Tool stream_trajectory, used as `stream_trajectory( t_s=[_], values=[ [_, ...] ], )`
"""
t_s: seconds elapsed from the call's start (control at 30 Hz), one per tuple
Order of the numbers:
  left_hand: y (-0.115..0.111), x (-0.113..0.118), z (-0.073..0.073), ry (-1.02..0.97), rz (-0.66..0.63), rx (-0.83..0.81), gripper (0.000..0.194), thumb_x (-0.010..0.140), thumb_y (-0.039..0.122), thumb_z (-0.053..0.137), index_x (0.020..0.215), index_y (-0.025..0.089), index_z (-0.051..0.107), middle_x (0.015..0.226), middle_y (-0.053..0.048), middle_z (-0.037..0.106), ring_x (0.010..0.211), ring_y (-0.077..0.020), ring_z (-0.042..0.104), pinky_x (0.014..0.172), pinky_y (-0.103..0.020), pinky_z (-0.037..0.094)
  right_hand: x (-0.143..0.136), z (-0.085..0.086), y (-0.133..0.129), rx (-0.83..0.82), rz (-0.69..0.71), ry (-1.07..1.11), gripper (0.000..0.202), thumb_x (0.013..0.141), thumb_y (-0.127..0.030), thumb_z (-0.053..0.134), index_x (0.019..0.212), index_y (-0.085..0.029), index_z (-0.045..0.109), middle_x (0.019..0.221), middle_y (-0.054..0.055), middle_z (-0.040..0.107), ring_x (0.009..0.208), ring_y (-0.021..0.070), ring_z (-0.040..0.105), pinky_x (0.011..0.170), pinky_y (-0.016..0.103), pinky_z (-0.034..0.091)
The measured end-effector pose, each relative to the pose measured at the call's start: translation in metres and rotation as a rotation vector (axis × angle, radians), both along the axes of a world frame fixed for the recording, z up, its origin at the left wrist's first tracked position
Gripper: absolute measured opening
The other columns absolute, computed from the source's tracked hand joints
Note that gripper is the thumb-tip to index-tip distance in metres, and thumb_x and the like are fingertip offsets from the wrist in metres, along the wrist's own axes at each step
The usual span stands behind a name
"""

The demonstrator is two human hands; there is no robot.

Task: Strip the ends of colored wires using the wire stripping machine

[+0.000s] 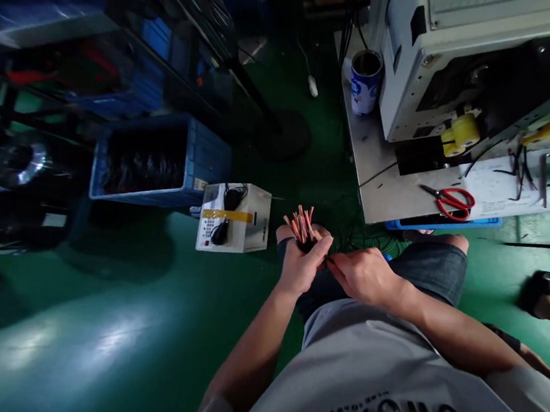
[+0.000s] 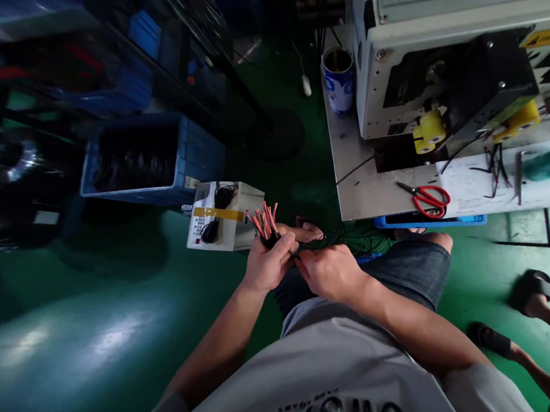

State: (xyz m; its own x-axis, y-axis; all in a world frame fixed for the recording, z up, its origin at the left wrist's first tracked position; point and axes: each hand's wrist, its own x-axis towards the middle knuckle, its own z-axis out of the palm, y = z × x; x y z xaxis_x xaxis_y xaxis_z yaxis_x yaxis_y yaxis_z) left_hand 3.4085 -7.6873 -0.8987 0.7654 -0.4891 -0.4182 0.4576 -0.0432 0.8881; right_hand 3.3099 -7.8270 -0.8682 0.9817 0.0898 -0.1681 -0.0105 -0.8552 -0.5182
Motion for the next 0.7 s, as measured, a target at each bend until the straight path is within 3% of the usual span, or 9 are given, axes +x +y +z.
stream_trajectory(
  t_s=[0.1, 0.2, 0.27, 0.37, 0.43, 0.5, 0.57, 0.7],
  values=[
    [0.001, -0.001, -0.003, -0.114, 0.013, 0.01, 0.047, 0.089, 0.056, 0.08, 0.07, 0.022, 0.054, 0.058, 0.004, 0.049, 0.047, -0.0106, 0.041, 0.045, -0.026, 0.031, -0.003, -0.001, 0.002, 0.035, -0.021, -0.004, 0.036, 0.111, -0.033, 0.049, 0.101, -0.015, 0.078, 0.082, 0.012, 0.078, 0.071, 0.0219, 0.07, 0.064, 0.032, 0.041],
    [0.002, -0.003, -0.005, -0.232, 0.038, 0.042, 0.045, 0.096, 0.054, 0.073, 0.069, 0.022, 0.056, 0.066, 0.0, 0.057, 0.055, -0.0138, 0.051, 0.048, -0.026, 0.038, 0.001, -0.005, -0.018, 0.212, -0.121, -0.058, 0.036, 0.108, -0.044, 0.057, 0.099, -0.017, 0.078, 0.082, 0.009, 0.077, 0.071, 0.0199, 0.068, 0.064, 0.03, 0.041],
    [0.003, -0.003, -0.006, -0.253, 0.029, 0.017, 0.045, 0.099, 0.052, 0.071, 0.07, 0.021, 0.058, 0.07, -0.001, 0.059, 0.055, -0.0132, 0.05, 0.048, -0.025, 0.037, 0.012, -0.011, -0.049, 0.366, -0.388, -0.141, 0.039, 0.107, -0.051, 0.058, 0.097, -0.018, 0.077, 0.079, 0.005, 0.074, 0.069, 0.0177, 0.065, 0.065, 0.028, 0.041],
    [0.004, -0.002, -0.008, -0.214, 0.004, -0.048, 0.052, 0.101, 0.054, 0.068, 0.065, 0.019, 0.055, 0.073, -0.003, 0.062, 0.051, -0.01, 0.045, 0.047, -0.025, 0.032, 0.04, -0.024, -0.105, 0.621, -0.934, -0.35, 0.032, 0.098, -0.05, 0.069, 0.109, -0.02, 0.072, 0.09, 0.002, 0.074, 0.071, 0.0148, 0.062, 0.062, 0.025, 0.043],
    [0.002, -0.002, -0.007, -0.213, -0.01, -0.066, 0.055, 0.102, 0.055, 0.067, 0.063, 0.019, 0.052, 0.068, -0.003, 0.061, 0.051, -0.0103, 0.045, 0.048, -0.024, 0.032, 0.061, -0.03, -0.135, 0.892, -1.11, -0.42, 0.039, 0.09, -0.048, 0.077, 0.117, -0.022, 0.067, 0.103, 0.002, 0.074, 0.074, 0.0134, 0.064, 0.057, 0.022, 0.043],
    [0.001, -0.003, -0.004, -0.221, -0.024, -0.081, 0.056, 0.103, 0.054, 0.066, 0.062, 0.02, 0.05, 0.057, 0.0, 0.052, 0.051, -0.0114, 0.045, 0.049, -0.024, 0.032, 0.08, -0.033, -0.15, 1.166, -1.152, -0.42, 0.042, 0.088, -0.046, 0.079, 0.118, -0.022, 0.063, 0.108, 0.002, 0.074, 0.074, 0.0119, 0.067, 0.053, 0.02, 0.042],
    [-0.001, -0.004, 0.0, -0.189, -0.022, -0.099, 0.058, 0.102, 0.055, 0.067, 0.06, 0.02, 0.046, 0.052, 0.003, 0.042, 0.049, -0.011, 0.04, 0.047, -0.023, 0.03, 0.094, -0.031, -0.154, 1.34, -1.193, -0.429, 0.037, 0.089, -0.042, 0.077, 0.117, -0.022, 0.063, 0.109, 0.002, 0.075, 0.072, 0.0098, 0.066, 0.051, 0.019, 0.041],
    [-0.004, -0.005, 0.005, -0.11, 0.0, -0.096, 0.063, 0.098, 0.058, 0.072, 0.06, 0.019, 0.041, 0.053, 0.004, 0.036, 0.049, -0.0096, 0.034, 0.045, -0.02, 0.026, 0.102, -0.025, -0.151, 1.473, -1.295, -0.492, 0.021, 0.095, -0.032, 0.067, 0.112, -0.021, 0.065, 0.105, 0.002, 0.078, 0.064, 0.007, 0.061, 0.049, 0.018, 0.038]
  ],
)
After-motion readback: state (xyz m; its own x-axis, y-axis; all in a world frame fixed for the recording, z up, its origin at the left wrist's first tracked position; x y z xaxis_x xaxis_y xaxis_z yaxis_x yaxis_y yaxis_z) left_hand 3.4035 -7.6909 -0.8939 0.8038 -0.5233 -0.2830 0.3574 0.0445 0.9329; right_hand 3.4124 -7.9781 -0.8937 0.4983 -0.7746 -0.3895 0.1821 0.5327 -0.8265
